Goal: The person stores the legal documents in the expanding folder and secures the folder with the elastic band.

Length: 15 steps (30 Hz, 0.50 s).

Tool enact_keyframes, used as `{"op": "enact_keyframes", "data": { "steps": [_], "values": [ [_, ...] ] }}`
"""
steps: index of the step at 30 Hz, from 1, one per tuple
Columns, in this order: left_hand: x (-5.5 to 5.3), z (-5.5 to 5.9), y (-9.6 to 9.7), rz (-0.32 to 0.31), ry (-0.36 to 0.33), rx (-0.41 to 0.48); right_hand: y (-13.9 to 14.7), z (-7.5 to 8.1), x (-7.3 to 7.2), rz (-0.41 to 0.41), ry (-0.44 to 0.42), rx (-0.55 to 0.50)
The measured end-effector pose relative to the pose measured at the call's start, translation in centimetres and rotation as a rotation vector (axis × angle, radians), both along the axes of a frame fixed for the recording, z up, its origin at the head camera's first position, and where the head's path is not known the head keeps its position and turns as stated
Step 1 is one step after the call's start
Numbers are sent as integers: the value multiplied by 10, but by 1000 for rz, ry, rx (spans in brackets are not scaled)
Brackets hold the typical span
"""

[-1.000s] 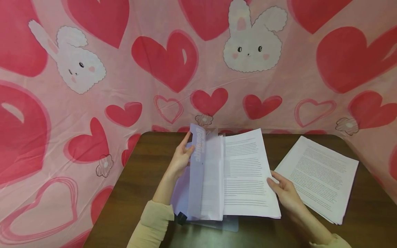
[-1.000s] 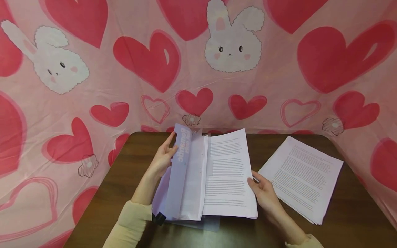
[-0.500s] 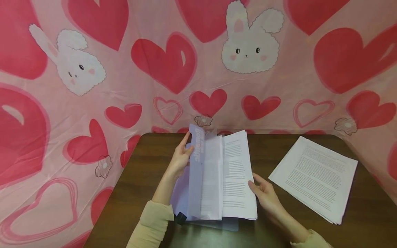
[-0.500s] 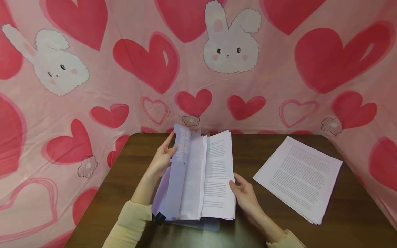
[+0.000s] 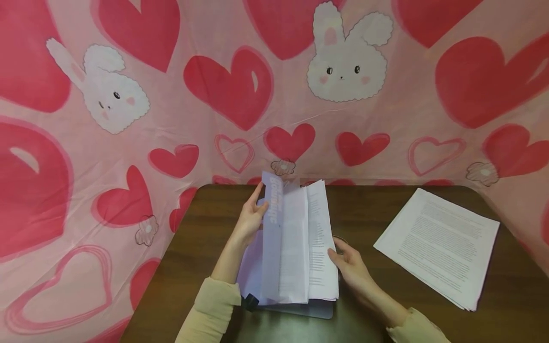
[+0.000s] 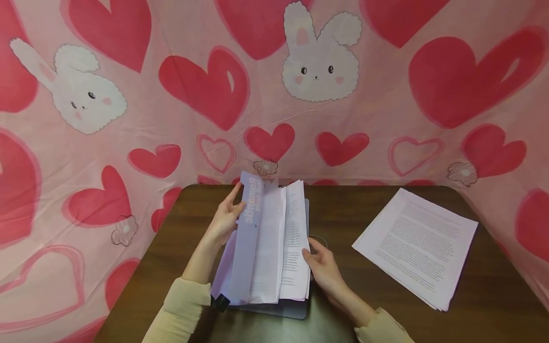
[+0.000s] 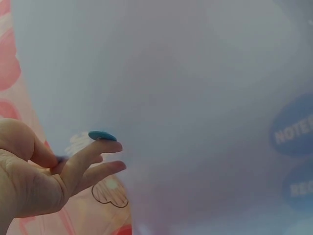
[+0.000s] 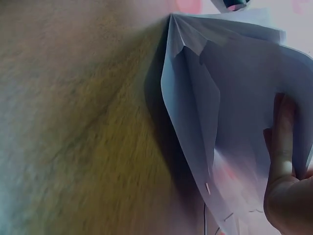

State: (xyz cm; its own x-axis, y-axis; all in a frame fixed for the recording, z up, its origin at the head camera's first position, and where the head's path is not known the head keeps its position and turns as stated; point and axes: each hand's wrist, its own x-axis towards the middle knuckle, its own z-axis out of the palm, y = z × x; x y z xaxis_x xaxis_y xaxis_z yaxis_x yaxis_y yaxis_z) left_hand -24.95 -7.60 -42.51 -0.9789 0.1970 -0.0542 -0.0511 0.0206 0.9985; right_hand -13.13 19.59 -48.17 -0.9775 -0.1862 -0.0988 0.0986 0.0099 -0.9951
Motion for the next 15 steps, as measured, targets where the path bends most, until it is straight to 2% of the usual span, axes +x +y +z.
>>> {"op": "enact_keyframes", "data": {
  "steps": [15],
  "values": [
    [7,5,6,-41,-35,67,-31,-9,-4,107,77,-15]
  ]
}}
